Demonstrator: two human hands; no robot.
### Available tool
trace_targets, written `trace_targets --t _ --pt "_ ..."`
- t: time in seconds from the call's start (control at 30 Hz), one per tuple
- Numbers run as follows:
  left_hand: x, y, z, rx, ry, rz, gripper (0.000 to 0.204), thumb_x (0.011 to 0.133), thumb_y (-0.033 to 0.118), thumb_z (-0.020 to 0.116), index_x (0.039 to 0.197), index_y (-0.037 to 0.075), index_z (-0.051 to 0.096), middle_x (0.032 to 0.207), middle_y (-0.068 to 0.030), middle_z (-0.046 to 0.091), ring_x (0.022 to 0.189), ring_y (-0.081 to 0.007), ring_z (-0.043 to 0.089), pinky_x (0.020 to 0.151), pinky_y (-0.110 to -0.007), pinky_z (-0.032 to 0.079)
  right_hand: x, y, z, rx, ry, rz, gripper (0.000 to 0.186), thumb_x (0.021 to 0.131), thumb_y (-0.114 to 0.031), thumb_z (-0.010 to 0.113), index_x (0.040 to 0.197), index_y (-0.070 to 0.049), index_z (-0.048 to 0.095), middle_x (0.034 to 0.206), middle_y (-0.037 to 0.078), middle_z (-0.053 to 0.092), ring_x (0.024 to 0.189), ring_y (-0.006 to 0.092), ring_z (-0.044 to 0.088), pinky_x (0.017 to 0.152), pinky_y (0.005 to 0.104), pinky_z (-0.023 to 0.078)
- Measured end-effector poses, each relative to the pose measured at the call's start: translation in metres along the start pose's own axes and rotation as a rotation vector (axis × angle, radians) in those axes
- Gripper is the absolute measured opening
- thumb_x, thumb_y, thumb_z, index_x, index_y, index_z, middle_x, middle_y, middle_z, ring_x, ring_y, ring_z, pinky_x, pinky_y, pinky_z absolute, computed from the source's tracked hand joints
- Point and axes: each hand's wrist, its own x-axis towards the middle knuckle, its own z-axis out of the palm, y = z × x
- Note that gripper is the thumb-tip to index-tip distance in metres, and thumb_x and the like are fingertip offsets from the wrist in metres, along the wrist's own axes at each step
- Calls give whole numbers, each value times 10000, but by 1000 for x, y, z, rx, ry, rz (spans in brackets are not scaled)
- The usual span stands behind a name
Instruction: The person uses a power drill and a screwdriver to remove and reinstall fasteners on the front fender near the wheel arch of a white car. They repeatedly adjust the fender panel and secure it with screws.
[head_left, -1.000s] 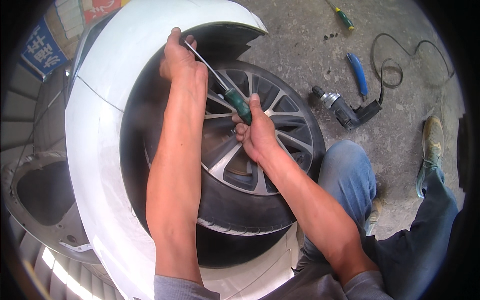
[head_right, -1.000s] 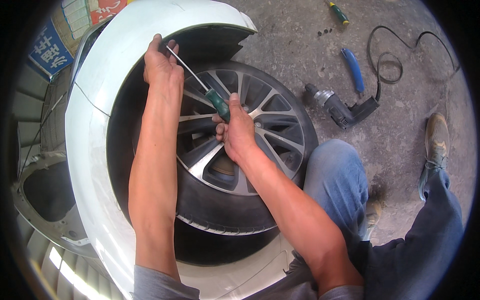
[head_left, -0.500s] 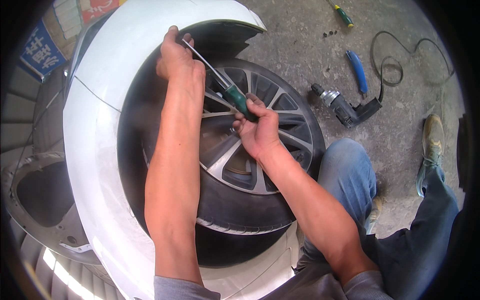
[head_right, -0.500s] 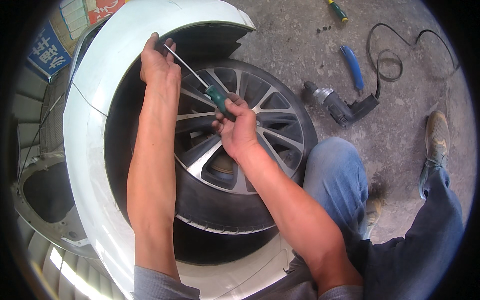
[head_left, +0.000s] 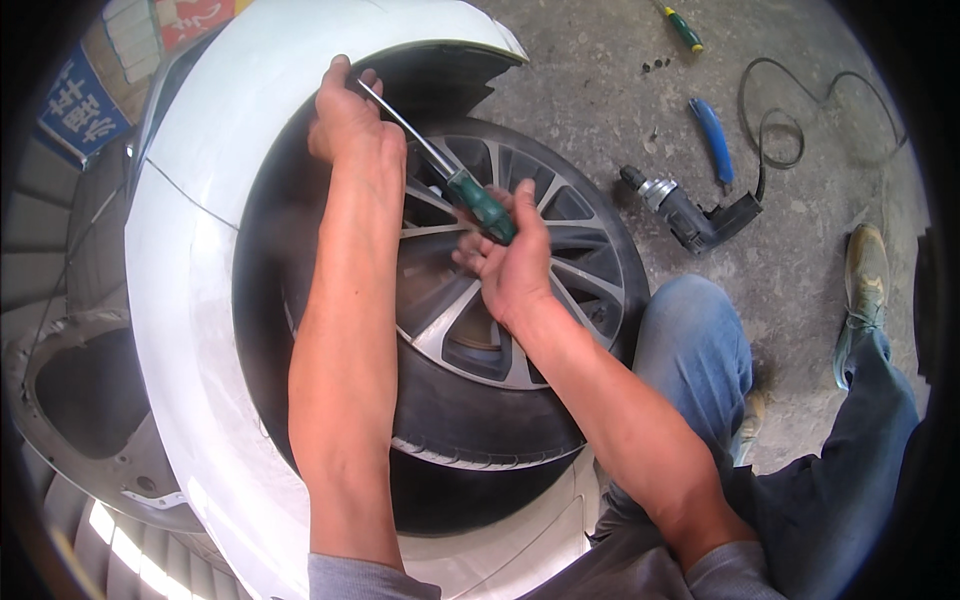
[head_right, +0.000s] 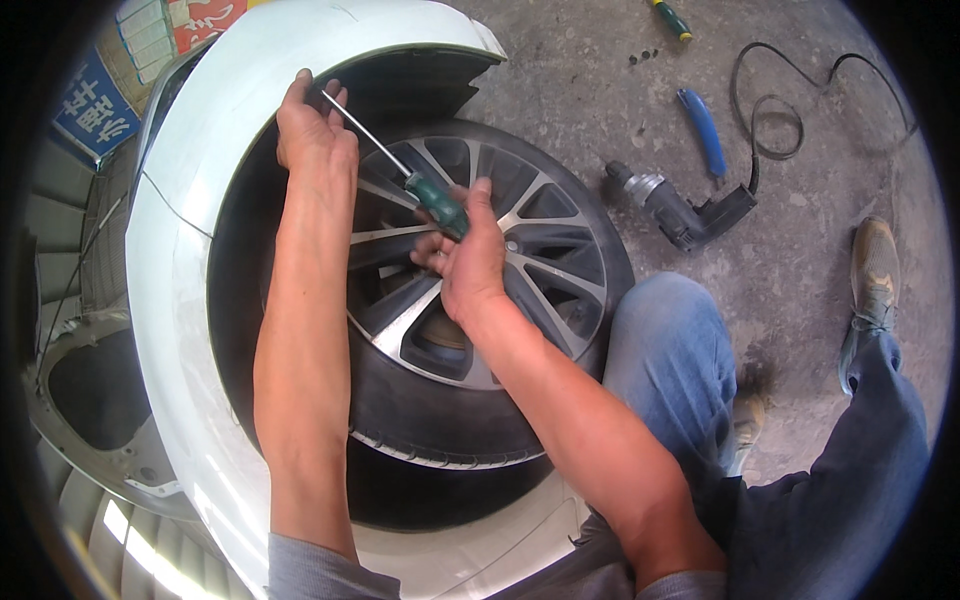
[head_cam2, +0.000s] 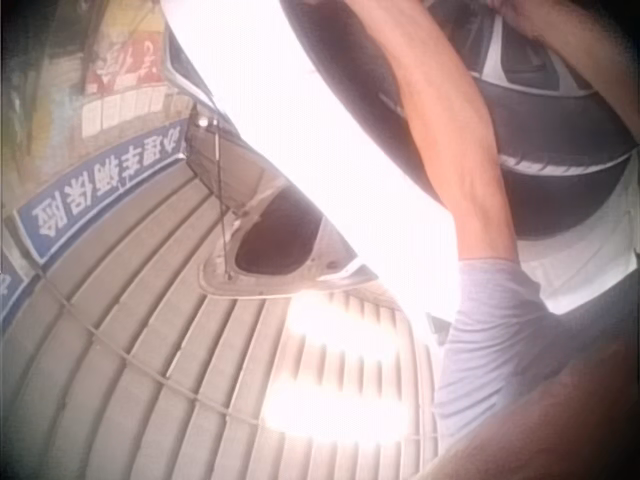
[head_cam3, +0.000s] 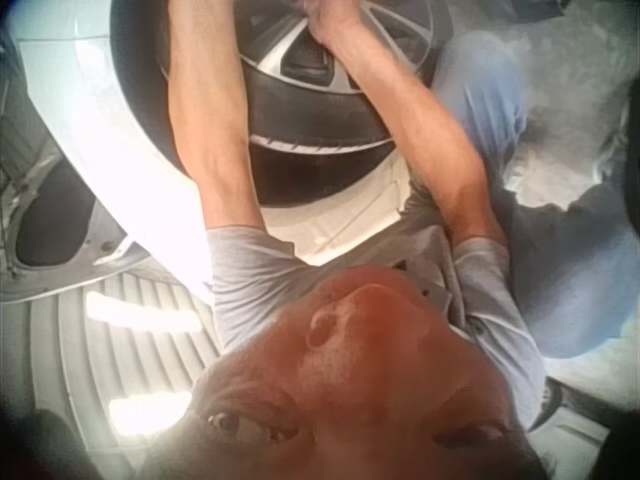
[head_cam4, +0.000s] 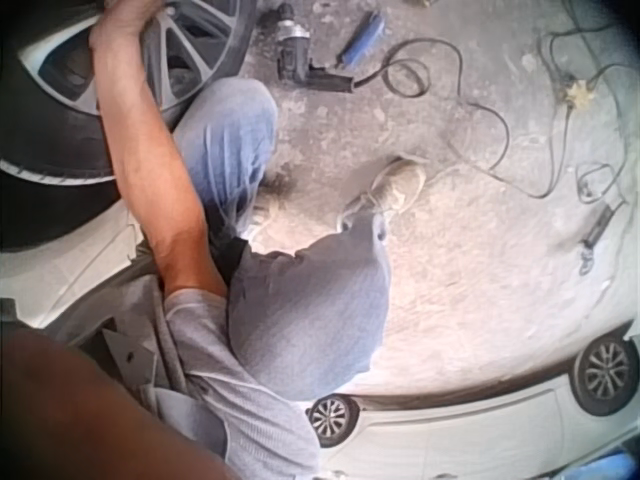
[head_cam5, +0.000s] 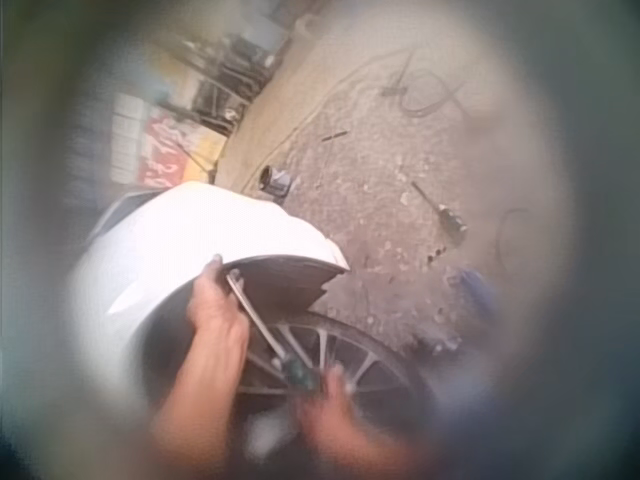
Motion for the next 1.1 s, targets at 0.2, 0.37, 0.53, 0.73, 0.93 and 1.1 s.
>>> trace_targets --t 0.2,0.37,0.53,0.73,0.93,1.1 --pt "2 -3 1 -4 31 42 405 856 47 723 1089 -211 515 987 -236 643 799 -302 698 817 -396 612 12 4 -15 -132 -35 -3 369 994 -355 559 1257 -98 530 917 46 598 670 119 494 604 311 427" --pt "3 -2 1 -10 20 28 388 853 45 724 1069 -203 518 977 -229 647 794 -299 697 806 -398 608 7 6 -2 -61 5 -71 310 984 -337 562 1182 -98 569 877 40 599 671 103 511 628 303 451" --pt "-1 -1 1 7 36 36 385 848 53 725 1060 -200 527 952 -224 652 783 -296 698 793 -388 607 11 -2 -13 -296 -5 7 271 972 -330 570 1124 -106 588 907 46 606 704 109 541 633 316 470" --pt "-1 -1 3 16 48 44 382 849 67 726 1055 -195 540 953 -224 655 753 -287 697 772 -376 607 14 1 -16 -261 -82 -113 267 960 -345 594 1111 -124 589 878 24 589 706 115 533 608 319 455" --pt "-2 0 3 24 41 34 405 851 60 726 1099 -190 527 985 -223 637 802 -311 696 818 -397 603 9 1 -1 23 30 -65 338 1021 -397 528 1128 -80 574 766 29 578 596 85 487 523 259 420" --pt "0 0 0 5 6 15 466 861 39 726 1191 -186 486 1121 -245 587 914 -371 693 917 -449 597 10 -7 -14 -281 -73 -39 311 1017 -391 533 1093 -94 584 825 31 585 626 93 503 531 262 407"
